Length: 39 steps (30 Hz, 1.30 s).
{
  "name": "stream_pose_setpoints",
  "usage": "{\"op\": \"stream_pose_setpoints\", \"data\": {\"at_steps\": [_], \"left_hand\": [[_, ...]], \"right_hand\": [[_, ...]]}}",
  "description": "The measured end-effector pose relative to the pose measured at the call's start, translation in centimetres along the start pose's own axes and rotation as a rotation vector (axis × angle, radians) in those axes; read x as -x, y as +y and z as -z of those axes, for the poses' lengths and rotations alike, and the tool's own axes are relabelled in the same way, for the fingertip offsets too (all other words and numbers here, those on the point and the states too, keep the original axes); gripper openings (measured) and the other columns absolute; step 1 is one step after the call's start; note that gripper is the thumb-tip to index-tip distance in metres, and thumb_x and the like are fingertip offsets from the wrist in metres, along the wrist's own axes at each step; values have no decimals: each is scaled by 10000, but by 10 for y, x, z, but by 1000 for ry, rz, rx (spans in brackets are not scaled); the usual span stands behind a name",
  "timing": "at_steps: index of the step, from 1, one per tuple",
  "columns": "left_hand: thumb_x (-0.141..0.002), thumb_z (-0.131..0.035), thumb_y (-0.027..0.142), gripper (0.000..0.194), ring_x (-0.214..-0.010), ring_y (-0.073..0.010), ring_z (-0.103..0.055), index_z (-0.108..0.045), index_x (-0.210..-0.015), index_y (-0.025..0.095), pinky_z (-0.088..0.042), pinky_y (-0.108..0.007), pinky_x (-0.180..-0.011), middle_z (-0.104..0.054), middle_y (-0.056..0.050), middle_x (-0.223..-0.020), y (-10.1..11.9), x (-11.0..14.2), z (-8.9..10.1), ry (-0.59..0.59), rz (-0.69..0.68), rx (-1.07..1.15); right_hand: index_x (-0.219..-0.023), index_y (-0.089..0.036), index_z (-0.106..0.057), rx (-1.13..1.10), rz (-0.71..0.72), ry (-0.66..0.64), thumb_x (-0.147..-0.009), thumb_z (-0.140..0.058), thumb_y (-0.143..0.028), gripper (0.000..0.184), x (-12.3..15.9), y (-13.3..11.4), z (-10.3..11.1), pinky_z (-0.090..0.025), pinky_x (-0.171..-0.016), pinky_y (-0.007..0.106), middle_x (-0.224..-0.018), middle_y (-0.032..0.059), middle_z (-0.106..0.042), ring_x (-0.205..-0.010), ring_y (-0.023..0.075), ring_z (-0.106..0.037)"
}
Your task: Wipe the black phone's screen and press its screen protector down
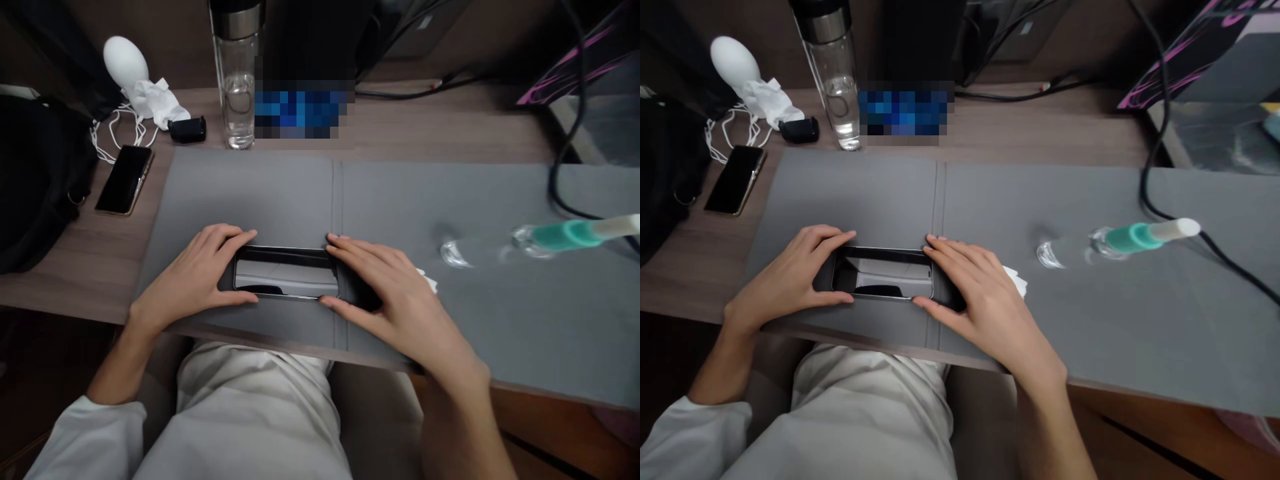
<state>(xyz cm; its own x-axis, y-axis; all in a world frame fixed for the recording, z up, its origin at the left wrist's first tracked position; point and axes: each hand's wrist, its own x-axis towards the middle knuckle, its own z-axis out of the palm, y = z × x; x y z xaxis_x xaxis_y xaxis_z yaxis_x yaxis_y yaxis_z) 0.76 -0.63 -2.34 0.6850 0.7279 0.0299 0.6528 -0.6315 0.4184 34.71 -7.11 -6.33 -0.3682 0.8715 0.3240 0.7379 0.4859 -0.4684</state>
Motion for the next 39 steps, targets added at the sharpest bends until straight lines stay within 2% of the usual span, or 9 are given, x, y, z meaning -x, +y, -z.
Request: {"op": "stream_pose_setpoints", "data": {"at_steps": [2, 4, 8, 13, 23, 27, 35, 39], "left_hand": [[-908, -796, 761, 975, -1493, -410, -513, -457, -1658, 238, -437, -598, -1280, -550, -195, -1556, 1, -1, 0, 41, 18, -60], [-883, -766, 820, 956, -1472, -427, -518, -530, -1573, 202, -443, -612, -1255, -573, -211, -1508, 2, -1, 1, 55, 8, -107], [-982, -666, 788, 773, -1364, -410, -593, -606, -1438, 167, -486, -597, -1174, -641, -209, -1393, 3, -3, 3, 31, -73, -178], [-1033, -629, 745, 724, -1373, -421, -608, -613, -1436, 144, -500, -594, -1150, -672, -227, -1385, 5, -2, 5, 15, -119, -228], [-1045, -594, 744, 746, -1394, -414, -611, -600, -1453, 120, -498, -577, -1169, -669, -237, -1397, 3, 0, 2, 41, -128, -223], [-1016, -624, 773, 751, -1388, -394, -609, -604, -1476, 180, -488, -559, -1178, -659, -202, -1424, 2, -1, 0, 42, -90, -195], [-983, -648, 798, 819, -1423, -399, -564, -557, -1525, 191, -443, -587, -1219, -623, -204, -1470, 0, -2, -2, 38, -52, -130], [-1003, -631, 781, 766, -1428, -401, -558, -581, -1482, 185, -434, -600, -1224, -619, -209, -1456, -1, -1, -3, 29, -54, -123]], "right_hand": [[-1664, -284, -511, 5, -9, -13, -1077, -699, -512, 658, 1, -1, 0, -524, -1202, 646, -1637, 161, -650, -1489, 400, -628], [-1692, -306, -469, 5, -26, -34, -1076, -697, -518, 690, 2, -1, 0, -516, -1215, 651, -1665, 151, -626, -1505, 401, -615], [-1757, -347, -368, -1, -25, -66, -1063, -704, -551, 798, 4, 0, 2, -507, -1230, 674, -1699, 135, -593, -1520, 408, -603], [-1804, -314, -273, 33, -5, -74, -1066, -696, -543, 881, 5, 0, 2, -530, -1210, 671, -1698, 160, -588, -1516, 422, -605], [-1755, -295, -374, 44, -25, -52, -1063, -722, -490, 798, 5, -5, -2, -511, -1217, 667, -1681, 167, -604, -1490, 416, -613], [-1742, -318, -401, 39, -17, -44, -1058, -717, -527, 782, 4, -1, -3, -513, -1210, 657, -1683, 155, -607, -1493, 414, -614], [-1734, -322, -417, 56, -12, -47, -1059, -663, -633, 783, -2, 2, -5, -539, -1159, 651, -1678, 162, -611, -1467, 417, -642], [-1741, -298, -394, 69, 13, -50, -1052, -676, -636, 818, -3, 2, -5, -552, -1139, 635, -1659, 175, -627, -1447, 410, -652]]}}
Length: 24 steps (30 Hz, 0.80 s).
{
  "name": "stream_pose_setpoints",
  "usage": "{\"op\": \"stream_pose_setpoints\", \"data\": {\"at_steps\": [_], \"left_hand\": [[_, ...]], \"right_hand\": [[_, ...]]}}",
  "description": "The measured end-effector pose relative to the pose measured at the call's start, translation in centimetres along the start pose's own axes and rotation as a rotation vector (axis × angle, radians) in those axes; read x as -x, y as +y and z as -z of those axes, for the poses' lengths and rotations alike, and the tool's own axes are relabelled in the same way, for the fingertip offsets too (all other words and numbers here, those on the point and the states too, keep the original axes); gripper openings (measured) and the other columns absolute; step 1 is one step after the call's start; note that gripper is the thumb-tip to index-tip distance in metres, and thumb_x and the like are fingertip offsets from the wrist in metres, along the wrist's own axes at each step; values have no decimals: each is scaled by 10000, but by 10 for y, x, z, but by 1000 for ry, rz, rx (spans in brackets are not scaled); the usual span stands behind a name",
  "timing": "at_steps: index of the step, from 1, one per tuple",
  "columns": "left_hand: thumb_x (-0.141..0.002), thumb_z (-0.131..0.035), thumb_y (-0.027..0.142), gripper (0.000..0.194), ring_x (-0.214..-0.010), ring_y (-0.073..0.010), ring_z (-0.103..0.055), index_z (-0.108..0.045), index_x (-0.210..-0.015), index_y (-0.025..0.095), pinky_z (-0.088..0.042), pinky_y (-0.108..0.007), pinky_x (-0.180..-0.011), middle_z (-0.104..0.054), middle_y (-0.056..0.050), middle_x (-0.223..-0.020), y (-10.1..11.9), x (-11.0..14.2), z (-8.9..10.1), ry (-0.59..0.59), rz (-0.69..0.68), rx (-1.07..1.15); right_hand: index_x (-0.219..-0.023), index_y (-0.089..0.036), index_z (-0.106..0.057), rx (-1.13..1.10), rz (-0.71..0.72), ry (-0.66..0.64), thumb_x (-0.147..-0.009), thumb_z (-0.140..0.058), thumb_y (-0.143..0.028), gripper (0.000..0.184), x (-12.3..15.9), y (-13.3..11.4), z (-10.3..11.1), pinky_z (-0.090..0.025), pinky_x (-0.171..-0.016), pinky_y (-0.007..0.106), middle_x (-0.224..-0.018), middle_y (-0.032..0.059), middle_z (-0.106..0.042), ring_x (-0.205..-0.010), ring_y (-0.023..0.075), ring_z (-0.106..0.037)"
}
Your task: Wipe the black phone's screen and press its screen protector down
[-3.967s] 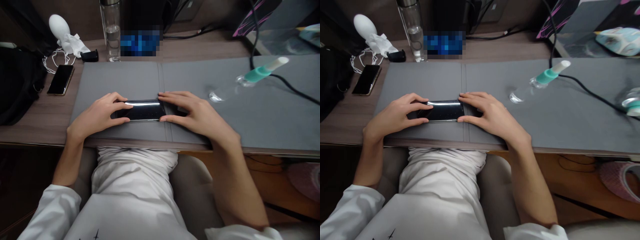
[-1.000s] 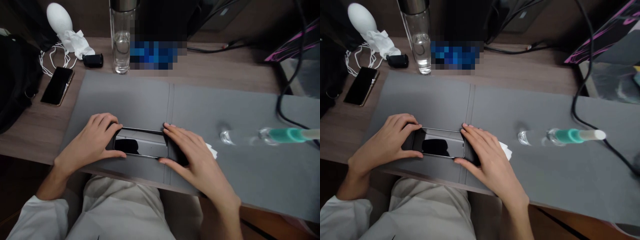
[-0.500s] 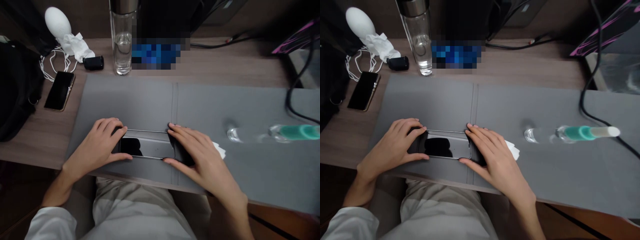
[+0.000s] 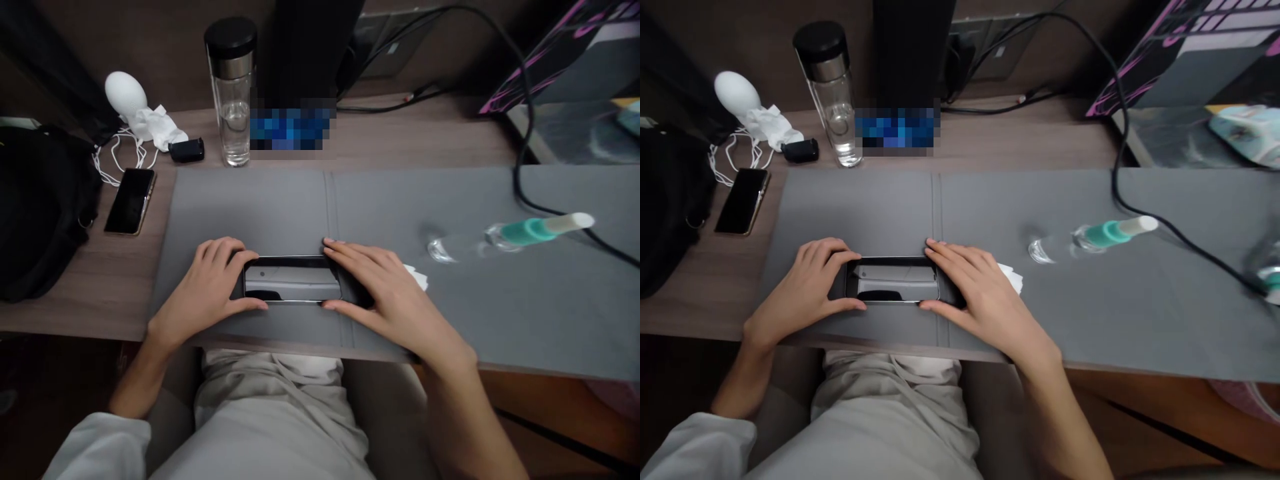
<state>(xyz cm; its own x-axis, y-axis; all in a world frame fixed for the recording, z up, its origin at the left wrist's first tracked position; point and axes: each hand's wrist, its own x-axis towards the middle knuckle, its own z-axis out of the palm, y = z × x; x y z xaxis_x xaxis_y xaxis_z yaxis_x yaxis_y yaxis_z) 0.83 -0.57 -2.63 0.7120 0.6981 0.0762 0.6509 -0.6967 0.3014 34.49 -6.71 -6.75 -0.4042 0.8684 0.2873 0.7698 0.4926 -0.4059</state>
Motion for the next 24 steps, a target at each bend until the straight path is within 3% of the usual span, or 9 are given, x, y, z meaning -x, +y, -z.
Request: {"op": "stream_pose_setpoints", "data": {"at_steps": [7, 15, 21, 24], "left_hand": [[-1028, -656, 731, 696, -1436, -390, -550, -573, -1473, 202, -412, -593, -1245, -619, -194, -1463, 0, -2, 1, -17, 7, 25], [-984, -677, 782, 818, -1462, -389, -528, -554, -1516, 173, -378, -577, -1273, -591, -207, -1502, -6, 2, -4, -1, 32, 62], [-1003, -705, 726, 741, -1452, -379, -544, -580, -1500, 191, -400, -570, -1259, -601, -183, -1498, -7, 2, 0, 4, 27, 35], [-1014, -708, 707, 714, -1456, -374, -546, -582, -1502, 202, -407, -564, -1259, -599, -174, -1509, -6, 2, 2, 12, 24, 47]], "right_hand": [[-1720, -289, -408, 21, 7, -5, -1082, -641, -602, 748, 1, -1, -2, -544, -1139, 643, -1683, 188, -597, -1458, 420, -640], [-1715, -256, -421, 32, 23, 1, -1086, -637, -600, 749, 1, 0, 0, -529, -1167, 624, -1683, 192, -597, -1474, 411, -625], [-1775, -229, -328, -14, 6, 4, -1007, -658, -735, 977, 0, 0, 1, -533, -1167, 599, -1653, 206, -621, -1473, 411, -621], [-1765, -249, -344, -37, -8, -7, -1036, -668, -687, 910, 1, 0, 4, -530, -1181, 595, -1666, 189, -610, -1494, 394, -609]]}}
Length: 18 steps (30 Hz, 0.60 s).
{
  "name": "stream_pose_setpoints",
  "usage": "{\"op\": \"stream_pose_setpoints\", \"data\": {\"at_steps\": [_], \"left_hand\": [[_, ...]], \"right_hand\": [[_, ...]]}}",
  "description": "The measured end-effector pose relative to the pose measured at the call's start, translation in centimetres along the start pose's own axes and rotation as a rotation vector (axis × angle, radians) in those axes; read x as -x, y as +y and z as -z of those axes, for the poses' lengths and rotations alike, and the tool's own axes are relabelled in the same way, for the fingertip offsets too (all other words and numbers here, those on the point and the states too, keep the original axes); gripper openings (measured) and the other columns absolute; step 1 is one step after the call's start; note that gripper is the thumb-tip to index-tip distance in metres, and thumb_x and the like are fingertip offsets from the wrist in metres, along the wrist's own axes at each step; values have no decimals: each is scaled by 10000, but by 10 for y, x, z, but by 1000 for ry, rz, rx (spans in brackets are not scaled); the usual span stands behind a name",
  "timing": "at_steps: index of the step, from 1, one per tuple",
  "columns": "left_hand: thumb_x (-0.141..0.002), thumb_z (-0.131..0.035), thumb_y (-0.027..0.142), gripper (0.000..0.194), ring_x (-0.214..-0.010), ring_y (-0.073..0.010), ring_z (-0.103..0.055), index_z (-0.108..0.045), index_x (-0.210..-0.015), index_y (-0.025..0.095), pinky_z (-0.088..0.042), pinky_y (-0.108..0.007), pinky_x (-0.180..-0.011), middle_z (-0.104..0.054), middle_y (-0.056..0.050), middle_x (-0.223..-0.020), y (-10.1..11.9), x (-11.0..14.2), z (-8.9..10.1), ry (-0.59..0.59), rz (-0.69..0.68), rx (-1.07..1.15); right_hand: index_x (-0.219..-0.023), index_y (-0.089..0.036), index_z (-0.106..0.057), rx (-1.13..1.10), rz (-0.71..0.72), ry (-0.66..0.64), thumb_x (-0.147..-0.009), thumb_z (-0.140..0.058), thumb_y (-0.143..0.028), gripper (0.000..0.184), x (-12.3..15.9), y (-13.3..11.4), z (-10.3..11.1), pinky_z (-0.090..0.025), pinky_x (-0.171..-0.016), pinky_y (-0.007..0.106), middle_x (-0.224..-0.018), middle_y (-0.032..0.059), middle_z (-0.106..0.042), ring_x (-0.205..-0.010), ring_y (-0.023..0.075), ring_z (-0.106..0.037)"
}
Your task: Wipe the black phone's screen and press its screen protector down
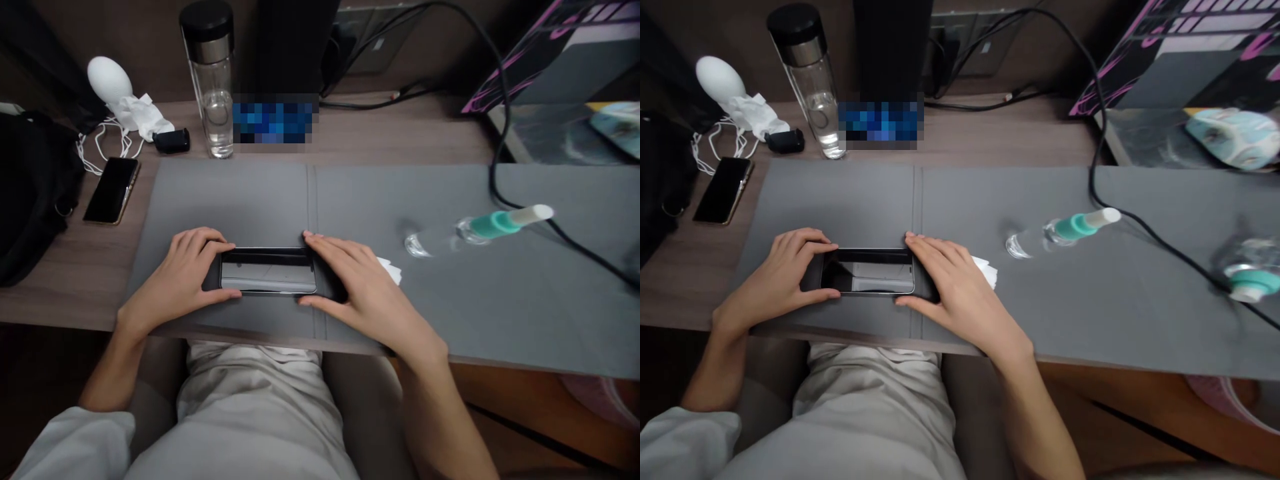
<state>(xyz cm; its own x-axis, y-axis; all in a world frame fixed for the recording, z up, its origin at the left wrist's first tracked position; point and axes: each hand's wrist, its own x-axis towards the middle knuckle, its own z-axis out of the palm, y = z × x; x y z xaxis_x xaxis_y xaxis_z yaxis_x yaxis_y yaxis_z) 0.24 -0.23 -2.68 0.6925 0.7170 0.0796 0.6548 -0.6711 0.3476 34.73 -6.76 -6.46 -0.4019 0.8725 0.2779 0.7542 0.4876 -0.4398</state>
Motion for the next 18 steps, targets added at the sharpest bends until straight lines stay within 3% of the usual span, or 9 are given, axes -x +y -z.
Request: {"op": "stream_pose_setpoints", "data": {"at_steps": [4, 13, 18], "left_hand": [[-1042, -644, 727, 700, -1460, -364, -545, -571, -1485, 190, -417, -549, -1250, -591, -176, -1507, 1, 1, 1, -7, -11, -31], [-1016, -668, 744, 708, -1479, -363, -540, -579, -1463, 203, -416, -536, -1250, -602, -162, -1504, -1, 1, -2, 7, -7, -16], [-996, -704, 738, 715, -1448, -359, -562, -578, -1446, 197, -426, -541, -1238, -606, -161, -1497, 0, 0, -4, 10, 3, 4]], "right_hand": [[-1718, -289, -418, -37, -20, -15, -1084, -671, -564, 736, 0, 0, 3, -521, -1203, 591, -1703, 145, -585, -1526, 361, -592], [-1627, -268, -517, -52, -40, -19, -1073, -700, -552, 649, 1, 0, 4, -509, -1228, 583, -1711, 139, -578, -1532, 343, -582], [-1653, -272, -491, -44, -34, -27, -1061, -688, -599, 705, 2, 1, 3, -514, -1227, 577, -1714, 144, -573, -1539, 341, -576]]}}
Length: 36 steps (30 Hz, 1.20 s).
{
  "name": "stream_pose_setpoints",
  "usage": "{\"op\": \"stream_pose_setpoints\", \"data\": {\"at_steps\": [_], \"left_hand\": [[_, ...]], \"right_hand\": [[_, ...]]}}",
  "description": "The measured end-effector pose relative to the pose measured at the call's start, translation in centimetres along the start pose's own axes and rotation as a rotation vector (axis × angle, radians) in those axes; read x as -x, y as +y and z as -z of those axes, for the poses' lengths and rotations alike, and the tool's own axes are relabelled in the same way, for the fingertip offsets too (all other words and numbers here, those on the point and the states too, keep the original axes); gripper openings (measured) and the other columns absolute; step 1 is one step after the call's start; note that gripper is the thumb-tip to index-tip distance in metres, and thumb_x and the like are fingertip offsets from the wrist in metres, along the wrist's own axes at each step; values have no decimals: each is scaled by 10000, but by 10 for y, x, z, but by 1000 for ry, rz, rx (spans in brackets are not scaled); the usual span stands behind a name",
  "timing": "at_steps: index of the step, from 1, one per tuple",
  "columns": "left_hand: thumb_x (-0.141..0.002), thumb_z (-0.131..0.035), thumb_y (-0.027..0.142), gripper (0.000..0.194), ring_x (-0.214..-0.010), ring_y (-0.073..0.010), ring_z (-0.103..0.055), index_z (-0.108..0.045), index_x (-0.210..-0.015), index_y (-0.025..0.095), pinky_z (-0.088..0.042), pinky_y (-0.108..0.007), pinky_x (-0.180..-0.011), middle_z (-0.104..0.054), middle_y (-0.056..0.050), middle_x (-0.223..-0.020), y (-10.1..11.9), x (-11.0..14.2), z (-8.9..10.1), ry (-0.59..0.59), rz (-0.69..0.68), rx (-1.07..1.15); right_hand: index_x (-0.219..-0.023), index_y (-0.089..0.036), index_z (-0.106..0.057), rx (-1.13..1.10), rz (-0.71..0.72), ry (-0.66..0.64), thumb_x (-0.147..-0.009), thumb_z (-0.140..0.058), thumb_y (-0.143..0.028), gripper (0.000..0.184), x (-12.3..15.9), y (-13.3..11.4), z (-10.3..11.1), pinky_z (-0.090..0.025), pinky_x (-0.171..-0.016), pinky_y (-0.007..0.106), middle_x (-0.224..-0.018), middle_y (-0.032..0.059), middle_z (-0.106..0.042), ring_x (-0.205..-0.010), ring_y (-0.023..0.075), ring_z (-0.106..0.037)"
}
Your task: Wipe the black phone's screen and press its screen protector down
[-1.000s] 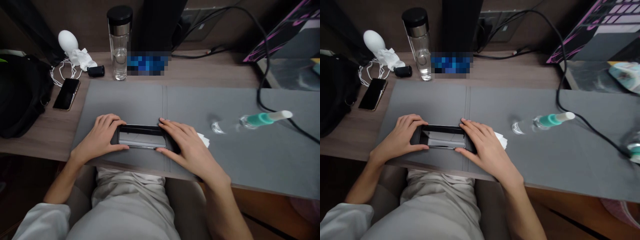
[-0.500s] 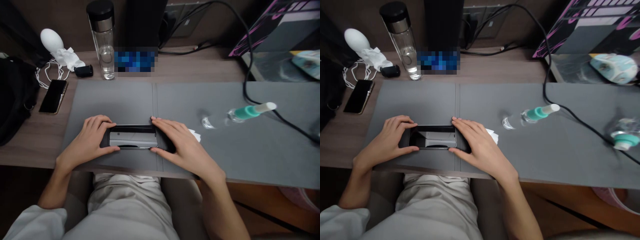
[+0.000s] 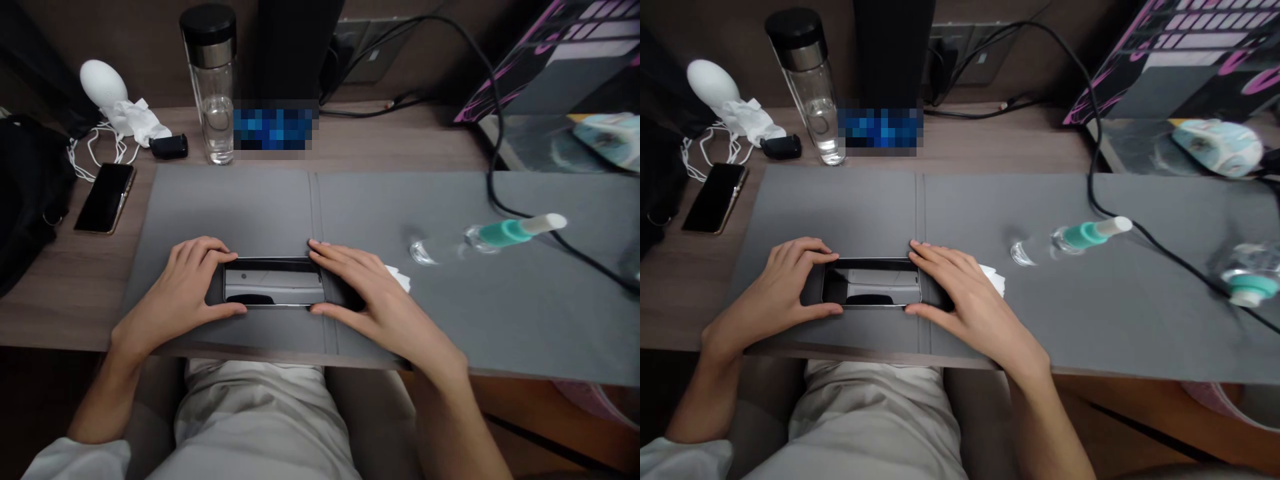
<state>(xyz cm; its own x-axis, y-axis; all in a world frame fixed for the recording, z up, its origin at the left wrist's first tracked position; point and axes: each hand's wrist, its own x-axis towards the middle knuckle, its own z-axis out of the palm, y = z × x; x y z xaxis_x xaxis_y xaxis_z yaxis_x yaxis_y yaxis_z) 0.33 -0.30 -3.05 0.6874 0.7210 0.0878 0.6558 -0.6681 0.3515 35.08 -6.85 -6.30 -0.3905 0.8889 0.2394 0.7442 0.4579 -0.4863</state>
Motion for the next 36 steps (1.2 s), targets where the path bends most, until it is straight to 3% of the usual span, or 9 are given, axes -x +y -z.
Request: {"op": "stream_pose_setpoints", "data": {"at_steps": [4, 9, 12, 17, 22, 36], "left_hand": [[-962, -670, 814, 798, -1453, -368, -556, -575, -1447, 188, -420, -552, -1246, -604, -172, -1501, 3, -1, 1, 1, 4, -1], [-993, -749, 687, 676, -1440, -361, -571, -609, -1428, 188, -426, -540, -1248, -623, -161, -1486, 5, -2, -1, 14, 21, 41], [-979, -763, 687, 684, -1437, -373, -568, -621, -1417, 180, -438, -561, -1238, -626, -170, -1476, 6, -1, -3, 27, 16, 60], [-1012, -724, 678, 632, -1456, -367, -549, -598, -1421, 212, -455, -579, -1220, -619, -162, -1473, 5, 1, -6, 29, 5, 66], [-1020, -739, 635, 558, -1436, -354, -557, -584, -1367, 226, -459, -563, -1216, -619, -148, -1463, 5, 2, -7, 38, 8, 42], [-1000, -753, 662, 644, -1492, -372, -532, -579, -1467, 254, -445, -575, -1248, -609, -152, -1504, 4, 4, -7, 34, 14, 64]], "right_hand": [[-1671, -233, -473, 118, 78, 31, -1026, -648, -705, 818, -2, 2, -3, -559, -1158, 562, -1656, 182, -627, -1464, 370, -640], [-1744, -129, -363, 251, 148, 104, -1061, -494, -743, 927, -3, -6, -5, -509, -1208, 589, -1637, 259, -620, -1478, 395, -622], [-1625, -120, -539, 273, 219, 118, -1112, -443, -682, 767, -9, -29, -10, -392, -1318, 612, -1676, 249, -584, -1595, 387, -508], [-1472, -149, -676, 223, 330, 36, -1115, -448, -701, 696, -34, -72, -30, -406, -1335, 598, -1660, 201, -618, -1592, 348, -529], [-1436, -129, -718, 188, 344, 24, -1095, -495, -713, 712, -51, -80, -42, -435, -1324, 640, -1668, 213, -607, -1582, 372, -545], [-1418, -214, -746, 133, 229, -6, -1091, -561, -657, 581, -46, -76, -33, -331, -1349, 748, -1714, 184, -562, -1670, 399, -417]]}}
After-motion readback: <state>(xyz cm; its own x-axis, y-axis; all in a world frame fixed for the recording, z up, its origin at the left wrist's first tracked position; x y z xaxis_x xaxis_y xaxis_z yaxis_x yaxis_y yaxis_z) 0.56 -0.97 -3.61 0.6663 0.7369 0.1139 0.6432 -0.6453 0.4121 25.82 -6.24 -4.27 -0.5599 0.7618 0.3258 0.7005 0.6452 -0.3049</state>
